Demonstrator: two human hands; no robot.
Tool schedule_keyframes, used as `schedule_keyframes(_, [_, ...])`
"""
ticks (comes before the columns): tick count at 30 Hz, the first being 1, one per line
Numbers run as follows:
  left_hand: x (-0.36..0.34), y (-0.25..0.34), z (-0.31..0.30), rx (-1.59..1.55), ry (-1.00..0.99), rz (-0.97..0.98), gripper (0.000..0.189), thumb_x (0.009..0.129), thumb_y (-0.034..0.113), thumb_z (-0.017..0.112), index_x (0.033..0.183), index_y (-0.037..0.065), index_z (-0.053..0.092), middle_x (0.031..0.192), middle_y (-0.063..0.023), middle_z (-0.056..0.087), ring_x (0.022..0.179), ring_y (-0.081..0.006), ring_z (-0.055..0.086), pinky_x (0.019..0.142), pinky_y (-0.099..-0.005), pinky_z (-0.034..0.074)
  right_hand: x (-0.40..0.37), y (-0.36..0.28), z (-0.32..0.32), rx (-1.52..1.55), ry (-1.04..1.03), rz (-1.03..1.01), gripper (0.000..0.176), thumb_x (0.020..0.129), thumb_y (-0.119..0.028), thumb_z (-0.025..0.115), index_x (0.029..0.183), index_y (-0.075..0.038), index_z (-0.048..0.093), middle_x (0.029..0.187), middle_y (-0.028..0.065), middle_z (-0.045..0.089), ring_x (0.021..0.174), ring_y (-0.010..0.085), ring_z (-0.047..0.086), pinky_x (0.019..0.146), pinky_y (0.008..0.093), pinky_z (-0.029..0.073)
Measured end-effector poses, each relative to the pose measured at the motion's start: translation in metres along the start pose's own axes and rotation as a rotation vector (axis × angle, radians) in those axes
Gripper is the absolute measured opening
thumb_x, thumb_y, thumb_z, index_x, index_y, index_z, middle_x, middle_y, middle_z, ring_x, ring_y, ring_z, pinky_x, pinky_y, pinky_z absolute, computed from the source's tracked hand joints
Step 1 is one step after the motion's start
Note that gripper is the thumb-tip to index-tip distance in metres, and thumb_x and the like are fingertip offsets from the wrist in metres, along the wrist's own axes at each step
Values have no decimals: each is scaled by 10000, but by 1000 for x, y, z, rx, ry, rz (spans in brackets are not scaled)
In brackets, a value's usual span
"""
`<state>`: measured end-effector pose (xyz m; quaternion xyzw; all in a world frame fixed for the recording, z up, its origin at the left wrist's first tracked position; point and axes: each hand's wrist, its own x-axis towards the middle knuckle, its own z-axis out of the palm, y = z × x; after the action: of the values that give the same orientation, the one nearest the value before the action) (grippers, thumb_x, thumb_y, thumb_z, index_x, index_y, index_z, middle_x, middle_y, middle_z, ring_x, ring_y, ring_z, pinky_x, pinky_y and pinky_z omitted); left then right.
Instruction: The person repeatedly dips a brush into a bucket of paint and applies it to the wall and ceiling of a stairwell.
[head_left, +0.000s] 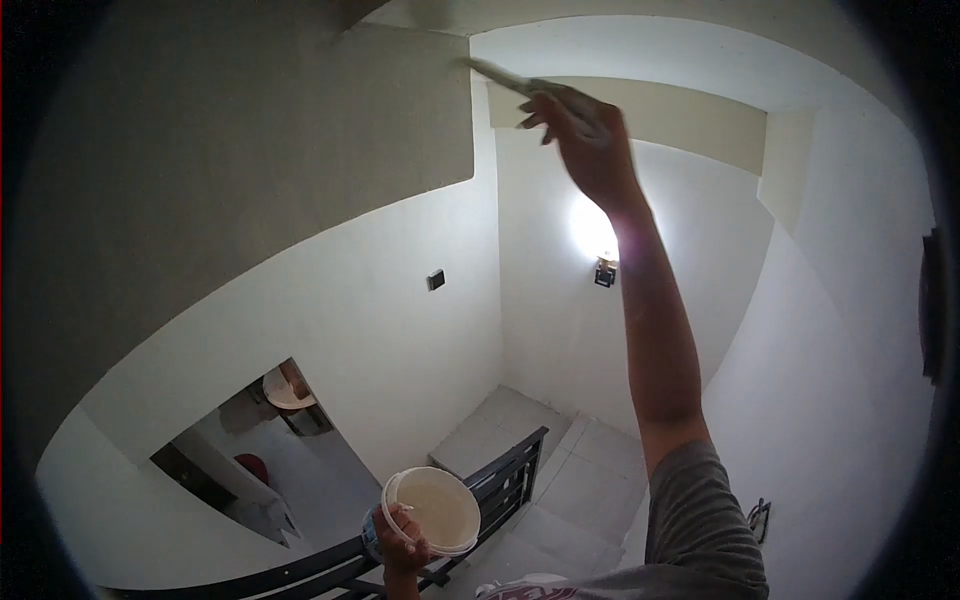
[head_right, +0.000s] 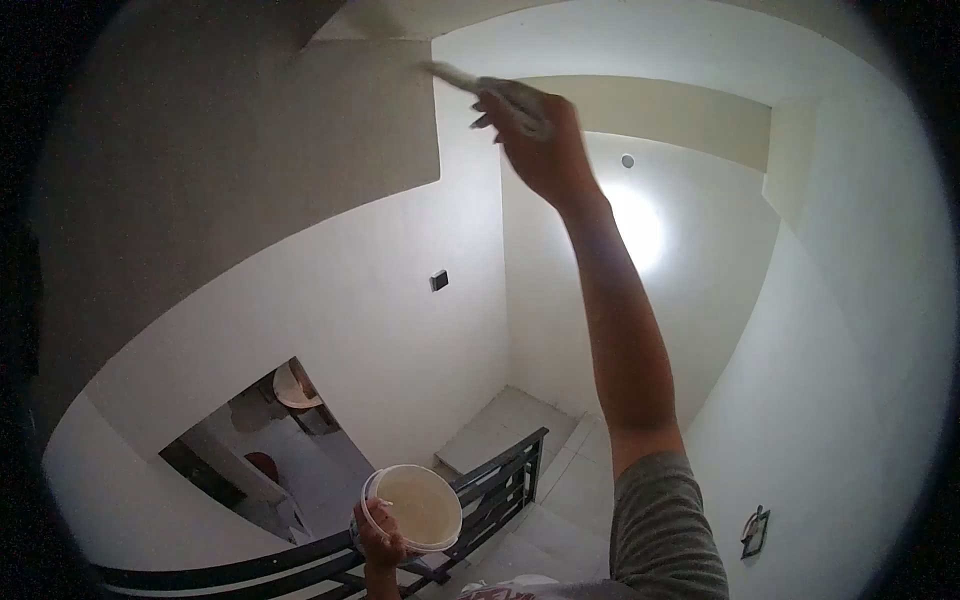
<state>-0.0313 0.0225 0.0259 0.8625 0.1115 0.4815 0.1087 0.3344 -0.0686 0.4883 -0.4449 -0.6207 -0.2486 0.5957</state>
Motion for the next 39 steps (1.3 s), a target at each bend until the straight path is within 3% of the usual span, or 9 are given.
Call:
schedule_keyframes(4, [8, 10, -5, 8, 39, -11, 460, 889, 384, 449, 577, 52, 504, 699, -120, 538, 900, -350, 581, 876, -516, 424, -34, -2, 21, 3, -169, 160, 213, 995, -137, 573, 1036, 39, 687, 772, 90, 697, 678, 123, 657, 610, 281, 537])
schedule_keyframes(8, [0, 7, -4, 31, -4, -32, 585, 987, 440, 341, 573, 53, 488, 718, -131, 529, 976, -356, 527, 914, -524, 413, -49, -16, -3, 31, -293, 379, 202, 983, -101, 570, 1003, 67, 682, 728, 116, 680, 609, 153, 669, 574, 296, 577])
schedule_keyframes(13, [7, 15, -4, 14, 7, -92, 568, 981, 421, 347, 597, 44, 527, 762, -149, 566, 991, -357, 535, 900, -517, 431, -18, -13, -9, 197, 80, 86, 170, 973, -67, 572, 967, 73, 668, 755, 130, 681, 601, 177, 684, 542, 294, 584])
schedule_keyframes(20, [-10, 6, 6, -14, 19, -146, 597, 983, 475, 352, 630, 35, 546, 880, -181, 608, 994, -355, 548, 866, -510, 451, -70, -3, 13, -59, -372, 353, 153, 937, -66, 595, 837, 32, 656, 636, 71, 629, 537, 113, 629, 459, 274, 526])
schedule_keyframes(25, [4, 9, -2, 30, -13, -48, 585, 989, 457, 352, 627, 35, 535, 841, -176, 586, 981, -349, 544, 868, -511, 448, -45, -12, 3, 77, 141, 82, 160, 958, -16, 522, 877, 39, 649, 694, 87, 651, 555, 127, 637, 484, 264, 532])
schedule_keyframes(27, [5, 11, 0, 48, 15, -94, 608, 995, 467, 333, 611, 34, 521, 786, -161, 568, 981, -353, 535, 880, -512, 438, -39, 3, 13, 230, 68, 112, 159, 956, -17, 522, 871, 30, 648, 700, 81, 657, 572, 128, 648, 501, 259, 531])
schedule_keyframes(29, [4, 8, 1, 44, 8, -80, 597, 993, 450, 331, 610, 34, 520, 777, -157, 565, 987, -356, 531, 888, -512, 433, -60, 31, 34, -91, -58, -67, 157, 954, -45, 534, 869, 20, 649, 672, 67, 653, 558, 132, 651, 501, 266, 524])
schedule_keyframes(34, [-3, 7, -1, 47, 10, -71, 579, 989, 424, 328, 612, 32, 528, 790, -152, 577, 1006, -360, 522, 906, -519, 420, -123, 22, 36, -95, -325, 170, 160, 937, -66, 549, 867, 27, 659, 625, 65, 636, 520, 129, 636, 476, 287, 518])
schedule_keyframes(39, [-1, 6, 4, 43, -9, -130, 613, 988, 460, 316, 625, 26, 552, 899, -173, 617, 1041, -368, 518, 917, -510, 428, -85, -4, 29, 94, 234, 108, 84, 916, -47, 604, 897, 18, 654, 619, 83, 657, 481, 141, 635, 448, 269, 484])
